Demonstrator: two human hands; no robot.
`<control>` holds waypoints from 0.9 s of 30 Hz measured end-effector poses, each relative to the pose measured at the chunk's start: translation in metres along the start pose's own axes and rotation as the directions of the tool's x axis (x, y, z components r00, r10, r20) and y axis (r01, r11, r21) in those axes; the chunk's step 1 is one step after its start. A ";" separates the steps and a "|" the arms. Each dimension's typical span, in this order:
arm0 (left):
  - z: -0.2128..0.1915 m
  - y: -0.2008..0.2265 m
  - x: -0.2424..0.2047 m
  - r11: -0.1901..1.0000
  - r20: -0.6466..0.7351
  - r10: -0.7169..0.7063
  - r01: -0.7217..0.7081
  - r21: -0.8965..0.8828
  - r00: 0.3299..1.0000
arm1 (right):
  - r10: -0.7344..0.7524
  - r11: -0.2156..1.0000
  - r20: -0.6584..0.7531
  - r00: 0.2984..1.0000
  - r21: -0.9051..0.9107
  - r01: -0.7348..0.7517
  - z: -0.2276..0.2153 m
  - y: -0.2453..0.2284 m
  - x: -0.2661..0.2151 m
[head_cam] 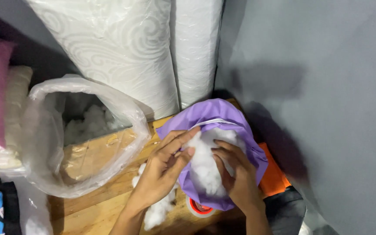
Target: Filling a purple pillowcase with white polyester fiberfill by hand
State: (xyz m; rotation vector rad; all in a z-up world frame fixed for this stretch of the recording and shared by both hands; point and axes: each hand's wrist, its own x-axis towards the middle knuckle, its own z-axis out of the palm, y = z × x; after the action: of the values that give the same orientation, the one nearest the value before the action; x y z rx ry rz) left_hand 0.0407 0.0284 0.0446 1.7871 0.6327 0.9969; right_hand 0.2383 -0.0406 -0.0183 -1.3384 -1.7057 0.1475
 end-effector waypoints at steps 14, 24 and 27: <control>0.022 -0.005 -0.005 0.995 -0.048 0.078 -0.075 0.061 0.996 | 0.147 0.908 -0.207 0.967 0.416 -0.049 -0.009 -0.010 -0.022; 0.013 0.008 -0.005 0.993 -0.050 0.122 -0.122 0.011 0.991 | 0.304 0.812 -0.166 0.938 0.559 -0.164 -0.007 0.012 -0.031; 0.009 0.016 -0.003 0.964 0.235 0.213 -0.243 0.110 0.949 | 0.291 0.748 -0.125 0.949 0.648 -0.144 -0.007 0.009 -0.029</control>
State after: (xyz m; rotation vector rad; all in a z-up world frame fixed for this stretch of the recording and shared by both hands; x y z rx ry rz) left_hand 0.0467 0.0146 0.0563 2.0958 0.3676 0.9058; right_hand 0.2487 -0.0632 -0.0365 -0.9816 -1.1434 0.6357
